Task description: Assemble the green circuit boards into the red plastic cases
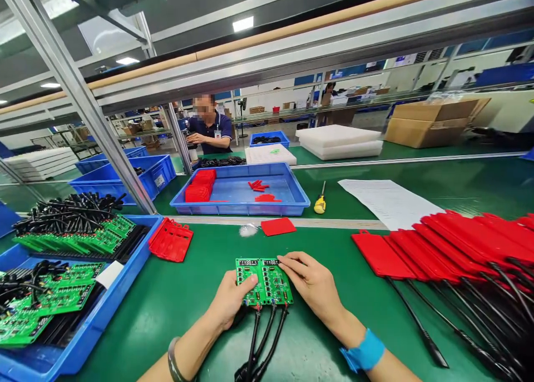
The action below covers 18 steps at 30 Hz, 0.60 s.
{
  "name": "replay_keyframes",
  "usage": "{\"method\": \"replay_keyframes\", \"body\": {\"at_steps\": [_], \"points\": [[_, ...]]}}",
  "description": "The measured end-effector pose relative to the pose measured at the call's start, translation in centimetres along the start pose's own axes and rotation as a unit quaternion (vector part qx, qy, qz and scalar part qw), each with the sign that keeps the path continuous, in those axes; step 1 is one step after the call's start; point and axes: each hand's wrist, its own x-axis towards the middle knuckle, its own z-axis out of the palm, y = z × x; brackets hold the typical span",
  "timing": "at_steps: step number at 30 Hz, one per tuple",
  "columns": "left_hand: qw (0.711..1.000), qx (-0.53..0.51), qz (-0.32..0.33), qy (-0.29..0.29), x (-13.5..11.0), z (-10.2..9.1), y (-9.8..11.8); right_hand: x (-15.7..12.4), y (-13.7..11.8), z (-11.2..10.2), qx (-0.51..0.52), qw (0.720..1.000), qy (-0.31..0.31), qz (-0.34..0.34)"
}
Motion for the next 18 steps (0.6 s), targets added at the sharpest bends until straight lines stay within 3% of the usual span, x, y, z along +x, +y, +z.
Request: {"method": "replay_keyframes", "body": {"at_steps": [4,8,18], "points": [[1.000,0.017,0.015,0.005,-0.31,-0.17,-0.36,-0.32,0.02,0.06,-0.079,0.994,0.002,-0.069],[0.999,0.028,0.024,0.011,-0.58,-0.06,-0.34,-0.32,-0.04,0.19,-0.087,0.993,0.011,-0.082],[0.994,0.094,0.056,0.007,-0.59,-0.46,-0.59,0.27,-0.71,0.34,0.039,0.997,-0.013,0.062]]}}
